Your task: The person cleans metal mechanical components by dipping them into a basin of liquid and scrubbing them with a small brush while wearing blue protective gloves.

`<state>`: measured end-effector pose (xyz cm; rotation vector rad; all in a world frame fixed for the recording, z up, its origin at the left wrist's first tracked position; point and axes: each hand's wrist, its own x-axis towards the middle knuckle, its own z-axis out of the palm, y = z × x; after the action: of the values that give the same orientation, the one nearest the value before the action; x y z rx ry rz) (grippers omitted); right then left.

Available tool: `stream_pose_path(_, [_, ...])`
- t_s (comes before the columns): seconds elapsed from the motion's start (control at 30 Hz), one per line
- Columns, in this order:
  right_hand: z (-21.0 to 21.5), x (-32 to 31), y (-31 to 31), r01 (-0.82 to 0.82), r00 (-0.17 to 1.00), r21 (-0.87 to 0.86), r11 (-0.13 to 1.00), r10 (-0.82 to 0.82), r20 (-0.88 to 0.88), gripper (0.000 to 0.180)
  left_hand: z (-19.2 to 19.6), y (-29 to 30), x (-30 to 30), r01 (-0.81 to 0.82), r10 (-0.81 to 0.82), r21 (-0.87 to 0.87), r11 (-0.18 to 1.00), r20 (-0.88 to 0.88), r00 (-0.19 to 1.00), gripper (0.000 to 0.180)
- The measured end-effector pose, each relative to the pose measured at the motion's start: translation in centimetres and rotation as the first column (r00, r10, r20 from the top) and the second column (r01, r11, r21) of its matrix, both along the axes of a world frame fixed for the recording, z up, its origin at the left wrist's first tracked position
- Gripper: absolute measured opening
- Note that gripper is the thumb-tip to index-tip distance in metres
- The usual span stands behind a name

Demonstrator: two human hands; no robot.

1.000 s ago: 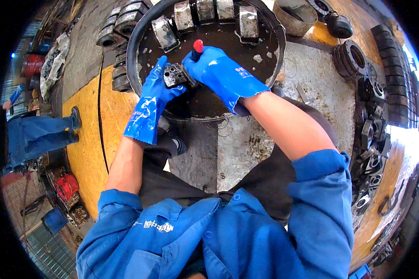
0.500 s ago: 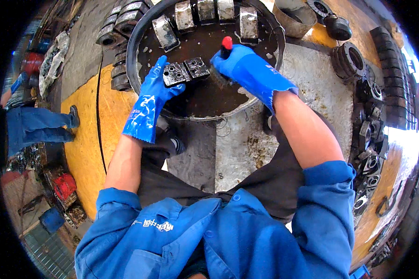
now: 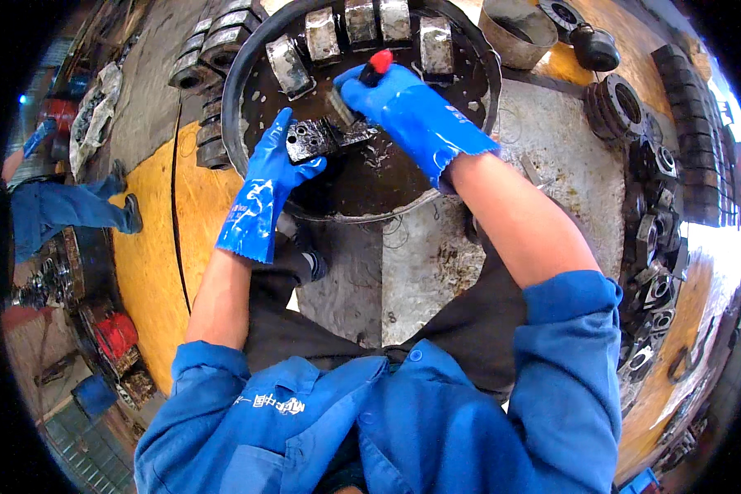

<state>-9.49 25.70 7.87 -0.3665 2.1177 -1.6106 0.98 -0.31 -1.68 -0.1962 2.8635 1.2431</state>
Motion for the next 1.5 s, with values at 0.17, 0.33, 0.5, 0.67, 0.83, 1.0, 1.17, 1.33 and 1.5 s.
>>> stream_pose_path(0.17, [-2.2,-0.9,0.3,0.116,0.99,0.155,0.981,-0.101,-0.099,0.033,3.4,2.8,-0.9,-0.283,0.164,0.594,0.753,0.247,0.955,0.112])
stream_pose_path(0.33, [-1.1,0.5,-0.5,-0.075,0.993,0.046,0.996,0.079,-0.086,0.03,0.7,0.6,-0.2,-0.044,0.032,0.137,0.99,0.087,0.996,0.112])
stream_pose_path(0.5, [-2.6,-1.0,-0.5,0.055,0.995,0.175,0.983,-0.04,-0.086,0.027,2.0,1.0,-0.3,0.024,-0.016,-0.2,0.979,0.043,0.999,0.116])
stream_pose_path(0.67, [-1.6,0.7,-0.6,-0.053,0.981,0.154,0.987,0.081,-0.178,0.025,1.5,0.9,-0.2,0.014,-0.011,-0.145,0.989,0.027,1.0,0.117])
stream_pose_path(0.83, [-2.8,0.8,-0.3,-0.109,0.931,0.174,0.979,0.162,-0.327,0.023,1.6,1.1,-0.1,0.012,-0.01,-0.062,0.998,0.036,0.999,0.115])
stream_pose_path(1.0, [-3.1,0.0,0.5,-0.072,0.939,0.244,0.967,0.148,-0.31,0.022,2.3,1.3,-0.1,-0.008,0.005,-0.105,0.994,-0.03,1.0,0.103])
stream_pose_path(1.17, [-3.4,0.9,0.9,-0.169,0.878,0.217,0.961,0.247,-0.41,0.023,4.4,2.6,-0.3,-0.043,0.053,-0.085,0.995,0.111,0.992,0.114])
stream_pose_path(1.33, [-3.7,0.7,0.1,-0.191,0.878,0.193,0.962,0.255,-0.405,0.024,0.7,0.0,0.0,-0.011,0.016,-0.075,0.997,0.07,0.997,0.116])
stream_pose_path(1.5, [-3.5,0.4,1.2,-0.16,0.871,0.277,0.948,0.267,-0.412,0.023,1.9,1.6,-0.5,0.008,-0.004,-0.058,0.998,0.072,0.997,0.109])
